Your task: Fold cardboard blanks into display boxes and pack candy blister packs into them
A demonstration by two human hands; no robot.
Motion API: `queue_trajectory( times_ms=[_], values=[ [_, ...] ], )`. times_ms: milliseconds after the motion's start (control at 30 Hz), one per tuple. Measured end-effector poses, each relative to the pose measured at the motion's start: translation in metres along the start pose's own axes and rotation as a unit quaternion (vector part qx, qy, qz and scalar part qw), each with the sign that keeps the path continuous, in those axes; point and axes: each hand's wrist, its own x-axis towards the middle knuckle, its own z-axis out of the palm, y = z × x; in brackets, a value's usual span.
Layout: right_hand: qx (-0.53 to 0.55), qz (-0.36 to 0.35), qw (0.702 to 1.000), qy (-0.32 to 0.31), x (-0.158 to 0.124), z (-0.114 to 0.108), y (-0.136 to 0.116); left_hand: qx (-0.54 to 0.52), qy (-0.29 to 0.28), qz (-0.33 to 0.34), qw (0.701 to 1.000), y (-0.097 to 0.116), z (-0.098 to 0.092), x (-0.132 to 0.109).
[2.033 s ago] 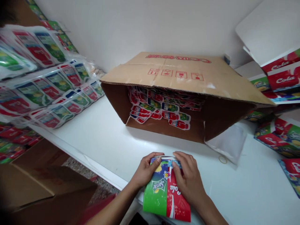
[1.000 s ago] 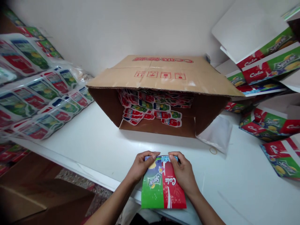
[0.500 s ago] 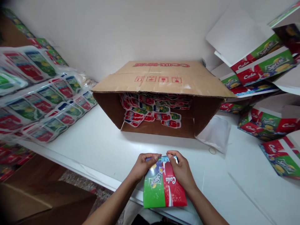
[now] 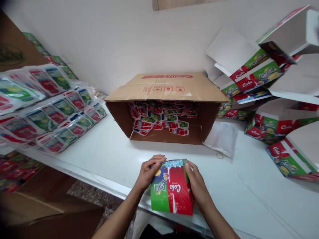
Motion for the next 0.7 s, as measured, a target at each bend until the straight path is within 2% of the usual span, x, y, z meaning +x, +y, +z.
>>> queue_trajectory(
  times_ms=[67,133,200,267,333,367,433,500,600,700],
  values=[
    [-0.033,-0.035,0.998,0.030,-0.019,-0.003,-0.003,0.076,0.020,0.067,0.995,0.006,0.006,0.003],
    [-0.116,-0.126,0.983,0.061,-0.041,-0.004,0.004,0.116,0.060,0.068,0.989,0.007,0.015,0.005],
    [-0.201,-0.245,0.946,0.070,-0.060,-0.004,0.018,0.066,0.062,0.010,0.996,0.005,0.022,0.003],
    [-0.265,-0.337,0.902,0.047,-0.073,-0.004,0.034,-0.052,0.011,-0.086,0.995,0.005,0.025,-0.001],
    [-0.310,-0.390,0.867,0.010,-0.078,-0.009,0.044,-0.150,-0.035,-0.153,0.976,0.012,0.023,-0.004],
    [-0.327,-0.408,0.852,-0.011,-0.077,-0.013,0.046,-0.157,-0.050,-0.156,0.974,0.019,0.020,-0.006],
    [-0.343,-0.451,0.823,-0.042,-0.075,-0.021,0.045,-0.081,-0.075,-0.113,0.987,0.039,0.014,-0.010],
    [-0.343,-0.490,0.800,-0.051,-0.071,-0.024,0.040,0.057,-0.093,-0.073,0.991,0.061,0.012,-0.017],
    [-0.343,-0.511,0.785,-0.066,-0.070,-0.017,0.029,0.140,-0.049,-0.085,0.985,0.079,0.013,-0.030],
    [-0.331,-0.535,0.767,-0.128,-0.070,-0.009,0.021,0.082,0.057,-0.139,0.985,0.069,0.016,-0.038]
  ],
)
